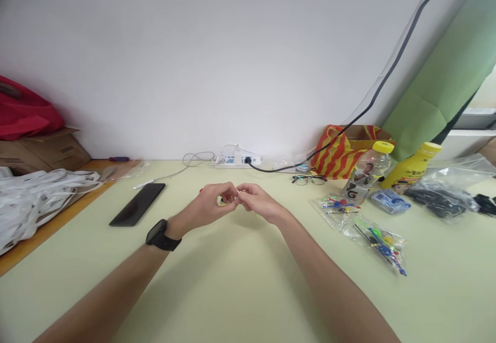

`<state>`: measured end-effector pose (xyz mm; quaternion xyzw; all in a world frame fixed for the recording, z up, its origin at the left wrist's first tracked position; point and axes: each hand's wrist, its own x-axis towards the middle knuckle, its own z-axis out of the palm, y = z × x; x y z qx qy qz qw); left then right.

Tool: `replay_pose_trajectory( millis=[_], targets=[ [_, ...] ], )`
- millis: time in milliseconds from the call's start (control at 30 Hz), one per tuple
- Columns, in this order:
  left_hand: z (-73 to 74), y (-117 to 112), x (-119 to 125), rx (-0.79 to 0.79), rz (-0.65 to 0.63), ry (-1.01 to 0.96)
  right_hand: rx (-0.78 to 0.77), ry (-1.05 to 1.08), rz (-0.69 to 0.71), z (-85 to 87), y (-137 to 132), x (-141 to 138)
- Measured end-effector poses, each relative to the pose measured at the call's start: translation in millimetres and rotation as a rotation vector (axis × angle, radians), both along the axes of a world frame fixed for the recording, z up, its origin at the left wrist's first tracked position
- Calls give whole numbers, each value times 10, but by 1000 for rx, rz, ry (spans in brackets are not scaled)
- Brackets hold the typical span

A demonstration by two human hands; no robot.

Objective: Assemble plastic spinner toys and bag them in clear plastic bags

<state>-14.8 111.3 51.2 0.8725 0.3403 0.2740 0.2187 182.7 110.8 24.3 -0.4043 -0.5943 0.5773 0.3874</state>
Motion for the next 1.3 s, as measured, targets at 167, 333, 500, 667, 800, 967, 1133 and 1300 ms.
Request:
replay_pose_trajectory(
  millis=[167,333,500,667,800,967,1133,1300],
  targets=[
    [-158,49,-16,-12,-34,120,93,-250,-207,-81,77,-16],
    [-272,100,-37,5,-92,246,223,-478,-174,-180,129,8],
    [-201,131,-122,118,-11,299,336,-783,-181,-178,156,125],
    [-216,163,-161,193,-13,314,288,-1005,-327,-195,193,364],
    [-329,191,-178,219,-14,372,253,-1015,-272,-221,196,405],
    [-368,200,-184,218,-3,387,282,-937,-219,-260,169,205],
    [-238,236,-251,194,-10,308,293,-833,-192,-316,115,11],
    [-99,376,-510,144,21,329,305,-748,-185,-346,75,-120]
  ],
)
